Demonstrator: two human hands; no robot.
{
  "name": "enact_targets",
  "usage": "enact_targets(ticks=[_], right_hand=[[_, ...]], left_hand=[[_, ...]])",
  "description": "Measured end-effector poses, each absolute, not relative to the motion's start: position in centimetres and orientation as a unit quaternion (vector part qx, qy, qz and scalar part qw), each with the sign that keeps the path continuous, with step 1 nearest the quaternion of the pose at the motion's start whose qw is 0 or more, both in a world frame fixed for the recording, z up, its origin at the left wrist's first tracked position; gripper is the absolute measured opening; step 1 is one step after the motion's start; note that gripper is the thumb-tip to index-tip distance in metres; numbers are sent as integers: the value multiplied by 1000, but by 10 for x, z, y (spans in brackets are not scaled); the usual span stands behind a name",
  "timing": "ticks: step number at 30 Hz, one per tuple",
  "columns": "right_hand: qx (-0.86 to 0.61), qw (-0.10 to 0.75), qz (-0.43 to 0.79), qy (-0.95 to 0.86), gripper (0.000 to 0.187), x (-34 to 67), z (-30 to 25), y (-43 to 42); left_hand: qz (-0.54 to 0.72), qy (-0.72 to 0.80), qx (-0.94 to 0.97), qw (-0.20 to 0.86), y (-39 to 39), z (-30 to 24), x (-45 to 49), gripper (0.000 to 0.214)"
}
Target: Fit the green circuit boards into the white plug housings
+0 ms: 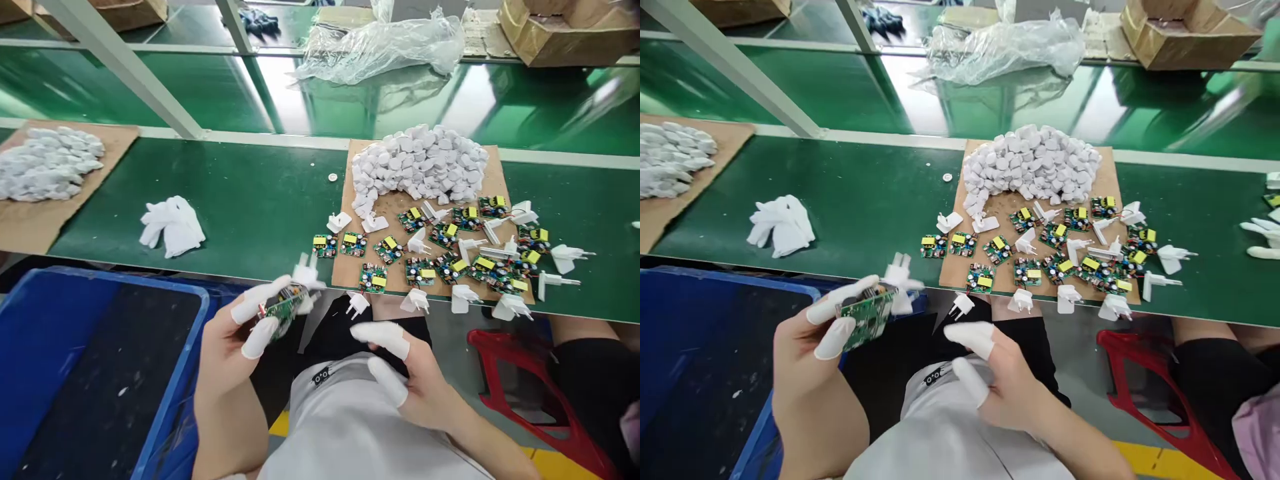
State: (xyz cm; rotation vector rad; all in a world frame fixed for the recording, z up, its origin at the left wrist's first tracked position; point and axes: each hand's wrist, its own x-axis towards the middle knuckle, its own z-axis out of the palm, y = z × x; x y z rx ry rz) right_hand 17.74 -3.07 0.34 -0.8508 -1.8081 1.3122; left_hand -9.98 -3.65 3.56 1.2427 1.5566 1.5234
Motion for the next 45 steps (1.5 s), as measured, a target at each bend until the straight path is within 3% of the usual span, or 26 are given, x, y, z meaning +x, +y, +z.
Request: enact_targets(ticks=[2, 6, 9, 14, 18, 22, 24, 28, 32, 34, 38, 41, 45], right_hand=[[-260, 394, 393, -789, 60, 157, 20, -11], [-215, 327, 326, -860, 51, 106, 22, 12], [-225, 292, 349, -862, 36, 82, 7, 12], [-298, 355, 469, -752, 26, 80, 3, 11], [-329, 346, 519, -709, 32, 95, 15, 25], [-305, 277, 559, -720, 56, 106, 21, 39], [-286, 270, 555, -733, 50, 106, 20, 41], [-286, 335, 485, -755, 29, 102, 14, 37], [-294, 294, 523, -744, 45, 106, 18, 37], [-304, 279, 523, -745, 45, 108, 21, 37], [-342, 338, 394, -783, 35, 99, 17, 29], [-348, 371, 236, -828, 38, 84, 7, 19], [-356, 311, 86, -877, 41, 75, 7, 16]], left_hand=[[524, 576, 501, 379, -39, 46, -102, 18], [431, 588, 520, 445, -42, 63, -115, 18], [409, 644, 487, 425, -50, 64, -131, 25], [442, 666, 485, 354, -60, 39, -148, 48], [433, 666, 492, 357, -58, 22, -143, 40], [444, 640, 514, 360, -54, 25, -129, 28], [429, 650, 498, 380, -53, 28, -118, 26], [455, 702, 413, 360, -55, 27, -90, 24], [505, 722, 349, 319, -59, 22, -73, 23], [516, 725, 339, 306, -60, 19, -74, 24], [516, 717, 372, 286, -58, 9, -81, 30], [500, 743, 393, 210, -57, 0, -85, 32], [482, 806, 328, 100, -55, -5, -97, 38]])
